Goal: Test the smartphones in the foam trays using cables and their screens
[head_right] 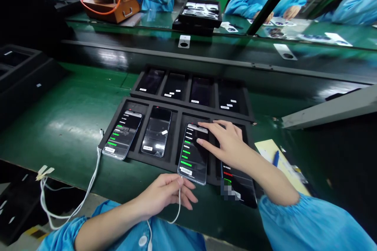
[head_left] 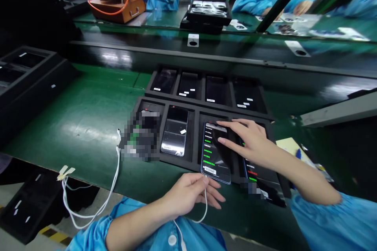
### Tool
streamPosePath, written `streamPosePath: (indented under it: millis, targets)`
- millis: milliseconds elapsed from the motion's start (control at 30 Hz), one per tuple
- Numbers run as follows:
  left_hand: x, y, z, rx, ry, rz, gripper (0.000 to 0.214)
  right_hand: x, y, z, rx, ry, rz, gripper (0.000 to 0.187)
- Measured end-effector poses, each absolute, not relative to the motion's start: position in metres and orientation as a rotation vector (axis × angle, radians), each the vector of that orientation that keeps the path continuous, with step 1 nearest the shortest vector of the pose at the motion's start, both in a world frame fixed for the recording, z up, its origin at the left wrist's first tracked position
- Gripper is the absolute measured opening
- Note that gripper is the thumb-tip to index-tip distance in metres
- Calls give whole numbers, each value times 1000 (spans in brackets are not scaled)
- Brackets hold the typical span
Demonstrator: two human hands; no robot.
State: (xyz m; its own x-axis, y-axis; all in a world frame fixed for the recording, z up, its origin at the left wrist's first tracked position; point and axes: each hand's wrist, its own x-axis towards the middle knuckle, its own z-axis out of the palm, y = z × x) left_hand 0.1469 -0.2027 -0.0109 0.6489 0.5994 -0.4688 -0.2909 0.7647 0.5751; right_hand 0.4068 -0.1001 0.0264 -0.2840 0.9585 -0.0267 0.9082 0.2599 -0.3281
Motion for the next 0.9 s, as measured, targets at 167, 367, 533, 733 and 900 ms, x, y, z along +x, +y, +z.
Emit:
streamPosePath:
  millis: [167,367,533,733,900]
  targets:
    - [146,-203,-13,495,689,524,75,403,-96,26,-1747,-2345,436,63]
    - [145,-204,-17,495,687,522,69,402,-97,27,-1727,-2380,460,64]
    - [146,-204,-17,491,672,531,72,403,-97,28,-1754,-2335,471,65]
    - [145,-204,-16,482,673,531,73,400,-104,36,-1704,-2333,454,64]
    - [148,-204,-21,500,653,521,72,369,-135,66,-1432,-2244,590,43]
